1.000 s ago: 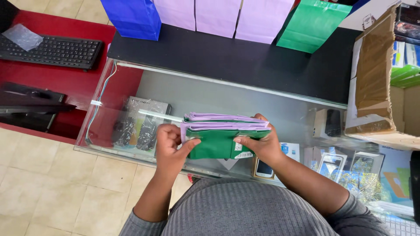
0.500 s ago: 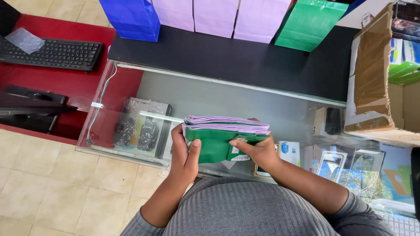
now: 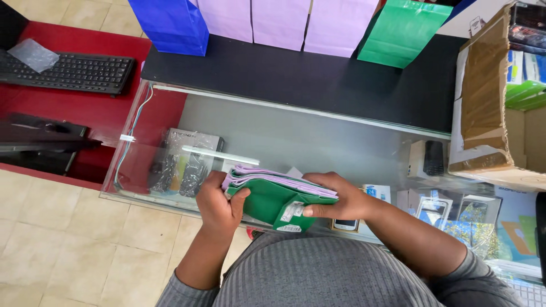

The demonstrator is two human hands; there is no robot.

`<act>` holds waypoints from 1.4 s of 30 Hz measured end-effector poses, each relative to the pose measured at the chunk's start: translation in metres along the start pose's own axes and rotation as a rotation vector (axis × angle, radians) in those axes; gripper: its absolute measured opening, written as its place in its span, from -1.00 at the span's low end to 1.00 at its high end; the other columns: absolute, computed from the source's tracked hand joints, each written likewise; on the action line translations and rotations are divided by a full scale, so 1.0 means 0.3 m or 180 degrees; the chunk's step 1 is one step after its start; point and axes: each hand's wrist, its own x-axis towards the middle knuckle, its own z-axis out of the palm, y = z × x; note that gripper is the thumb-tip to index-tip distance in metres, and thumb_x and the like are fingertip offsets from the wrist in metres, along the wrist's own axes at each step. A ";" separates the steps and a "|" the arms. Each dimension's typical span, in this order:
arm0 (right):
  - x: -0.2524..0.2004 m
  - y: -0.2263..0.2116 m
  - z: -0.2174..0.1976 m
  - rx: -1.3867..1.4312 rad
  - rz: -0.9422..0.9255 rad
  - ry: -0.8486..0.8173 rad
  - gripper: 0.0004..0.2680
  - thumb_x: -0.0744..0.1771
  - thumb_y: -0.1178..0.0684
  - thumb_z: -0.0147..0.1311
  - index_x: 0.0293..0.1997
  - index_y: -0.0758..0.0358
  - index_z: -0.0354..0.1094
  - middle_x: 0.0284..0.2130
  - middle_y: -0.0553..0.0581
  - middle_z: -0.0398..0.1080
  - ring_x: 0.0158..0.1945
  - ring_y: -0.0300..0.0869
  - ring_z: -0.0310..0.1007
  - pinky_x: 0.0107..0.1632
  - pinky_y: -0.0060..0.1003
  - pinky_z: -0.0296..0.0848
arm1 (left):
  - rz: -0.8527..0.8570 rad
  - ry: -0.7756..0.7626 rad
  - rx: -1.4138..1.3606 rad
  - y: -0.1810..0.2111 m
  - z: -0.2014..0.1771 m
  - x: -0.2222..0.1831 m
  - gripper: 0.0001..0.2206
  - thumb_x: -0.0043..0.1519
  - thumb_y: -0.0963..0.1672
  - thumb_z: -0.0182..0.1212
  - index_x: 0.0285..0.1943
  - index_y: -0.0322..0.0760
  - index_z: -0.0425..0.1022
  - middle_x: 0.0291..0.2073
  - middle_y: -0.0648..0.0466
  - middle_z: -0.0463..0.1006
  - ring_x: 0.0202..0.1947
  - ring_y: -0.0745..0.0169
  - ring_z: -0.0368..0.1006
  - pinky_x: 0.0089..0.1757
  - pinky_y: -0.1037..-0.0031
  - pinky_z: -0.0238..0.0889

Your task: The person packages electronic accessories by placing them into small paper bags, folding the bag tops, and stacking the filled bags on a store counter.

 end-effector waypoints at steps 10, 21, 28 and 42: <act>0.138 -0.088 0.084 -0.0733 0.0413 -0.0516 -0.82 0.43 0.10 0.31 -0.33 0.35 0.51 -0.62 0.28 0.58 -0.51 -0.06 0.75 -0.42 -0.14 0.67 | -0.1034 -0.0685 -0.0811 0.133 -0.217 0.158 -0.75 0.59 0.05 0.02 0.03 -0.10 0.45 -0.53 0.03 0.40 -0.43 0.14 0.41 -0.27 0.22 0.44; 0.424 0.112 0.340 -0.0534 0.1842 -0.0316 -0.77 0.46 -0.05 0.24 -0.19 0.36 0.57 -0.46 0.44 0.68 -0.49 -0.02 0.77 -0.48 -0.18 0.67 | -0.0582 -0.0668 0.1177 -0.440 -0.215 0.266 -0.64 0.58 0.21 0.07 0.00 0.04 0.41 -0.52 0.04 0.59 -0.41 -0.25 0.67 -0.30 -0.06 0.50; 0.673 0.176 0.533 0.1176 0.2366 -0.0325 -0.52 0.45 -0.36 0.12 -0.05 0.46 0.56 -0.35 0.52 0.67 -0.33 0.08 0.79 -0.33 -0.12 0.79 | 0.2117 -0.0420 0.2347 -0.663 -0.241 0.598 -0.72 0.61 0.10 0.06 -0.06 0.02 0.45 -0.36 0.16 0.56 -0.42 0.10 0.67 -0.34 0.28 0.57; 1.101 0.460 0.720 0.0525 0.2379 0.0445 -0.55 0.54 -0.26 -0.18 0.30 0.47 0.29 -0.36 0.50 0.67 -0.49 0.07 0.74 -0.47 -0.09 0.74 | 0.1530 -0.0630 0.2311 -0.882 0.082 1.000 -0.71 0.27 0.00 0.37 0.01 -0.10 0.38 -0.18 0.02 0.47 -0.01 -0.18 0.49 0.13 -0.01 0.20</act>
